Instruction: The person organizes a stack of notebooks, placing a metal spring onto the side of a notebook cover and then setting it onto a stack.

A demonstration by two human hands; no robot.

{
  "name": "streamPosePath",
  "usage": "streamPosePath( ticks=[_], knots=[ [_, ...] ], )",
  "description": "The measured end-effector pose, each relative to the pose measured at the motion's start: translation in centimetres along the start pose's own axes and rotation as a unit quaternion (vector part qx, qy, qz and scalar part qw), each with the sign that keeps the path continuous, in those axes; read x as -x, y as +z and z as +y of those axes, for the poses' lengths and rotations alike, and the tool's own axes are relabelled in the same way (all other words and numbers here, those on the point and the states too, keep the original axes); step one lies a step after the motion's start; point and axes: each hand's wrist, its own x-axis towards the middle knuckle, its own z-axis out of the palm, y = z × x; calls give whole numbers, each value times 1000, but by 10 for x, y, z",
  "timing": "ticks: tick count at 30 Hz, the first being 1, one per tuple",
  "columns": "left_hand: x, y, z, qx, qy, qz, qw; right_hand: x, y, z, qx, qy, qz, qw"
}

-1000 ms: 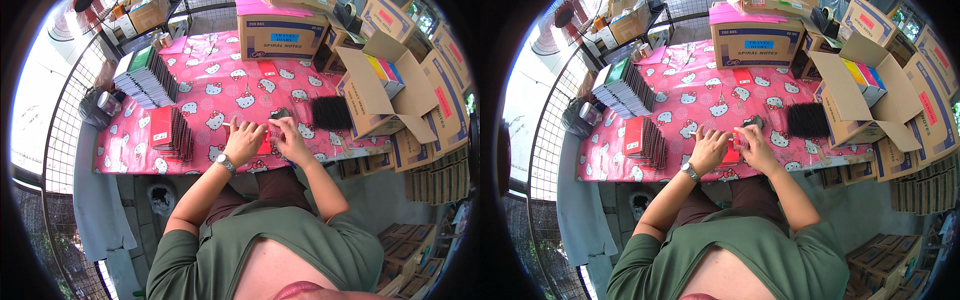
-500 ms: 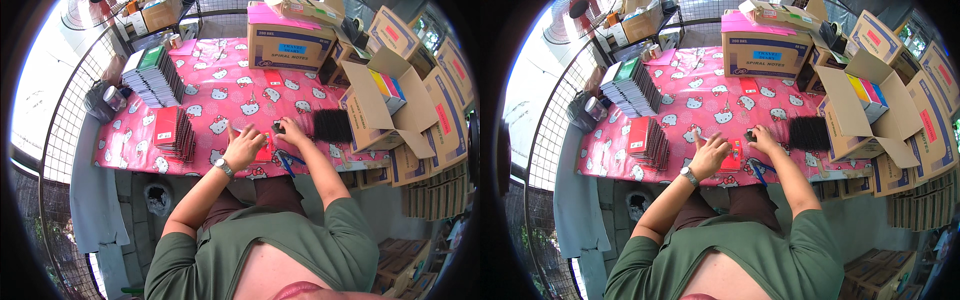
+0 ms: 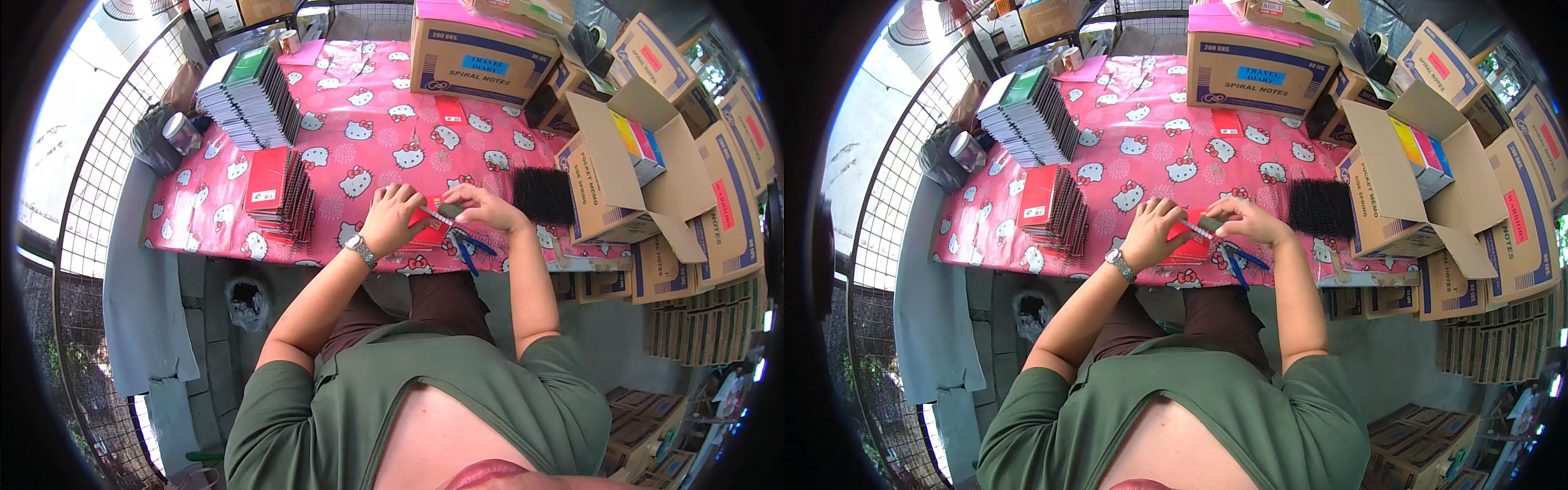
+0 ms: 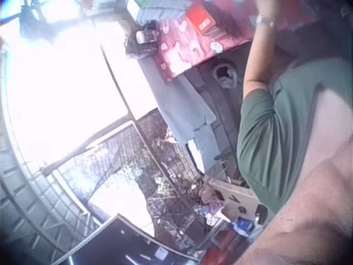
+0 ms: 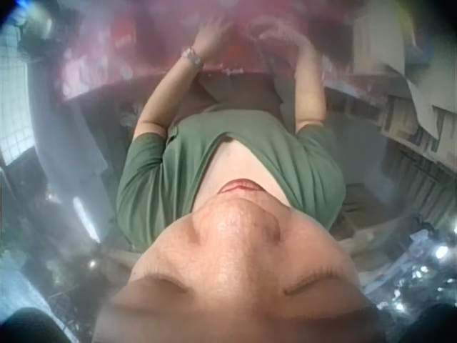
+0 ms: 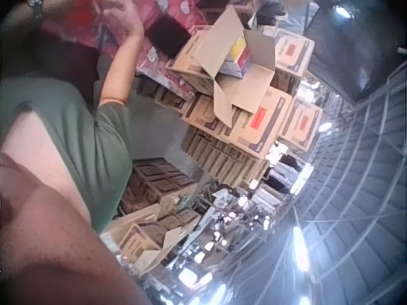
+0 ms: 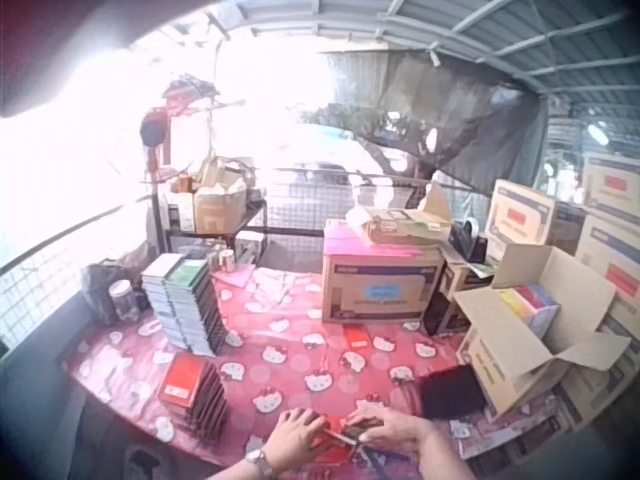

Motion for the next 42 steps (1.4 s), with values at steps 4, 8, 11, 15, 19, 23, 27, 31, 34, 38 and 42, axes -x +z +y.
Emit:
streamPosePath(
  ticks=[4, 8, 11, 15, 19, 23, 27, 31, 34, 38, 42],
  knots=[
    [3, -4, -19, 67, -6, 34, 997, 1, 9, -14, -391, -120, -116, 905],
    [1, -12, -29, 86, -6, 34, 996, -11, 7, -8, -48, -48, 9, 998],
    [1, -10, -35, 130, -10, 17, 991, -15, 6, -15, -176, -35, -32, 983],
    [-1, -6, -40, 194, -20, 1, 981, -17, 11, -21, -215, -106, -53, 969],
    [-4, -5, -43, 212, -13, -1, 977, -23, 6, -19, -108, -72, -38, 991],
    [-3, -8, -43, 228, -37, -14, 973, -29, 3, -18, -167, -108, -75, 977],
    [-4, -12, -44, 224, -56, -3, 973, -50, -6, 35, 149, 54, 137, 978],
    [-15, -6, -36, 253, -141, 16, 957, -24, -11, 135, 291, -19, 374, 880],
    [6, 1, -48, 385, -274, 49, 880, 7, 49, 136, 296, -16, 501, 813],
    [13, 13, -40, 469, -295, 107, 825, 69, 118, 132, 467, 86, 358, 804],
    [13, 18, -31, 417, -278, 170, 848, 64, 120, 77, 303, 16, 409, 860]
  ],
)
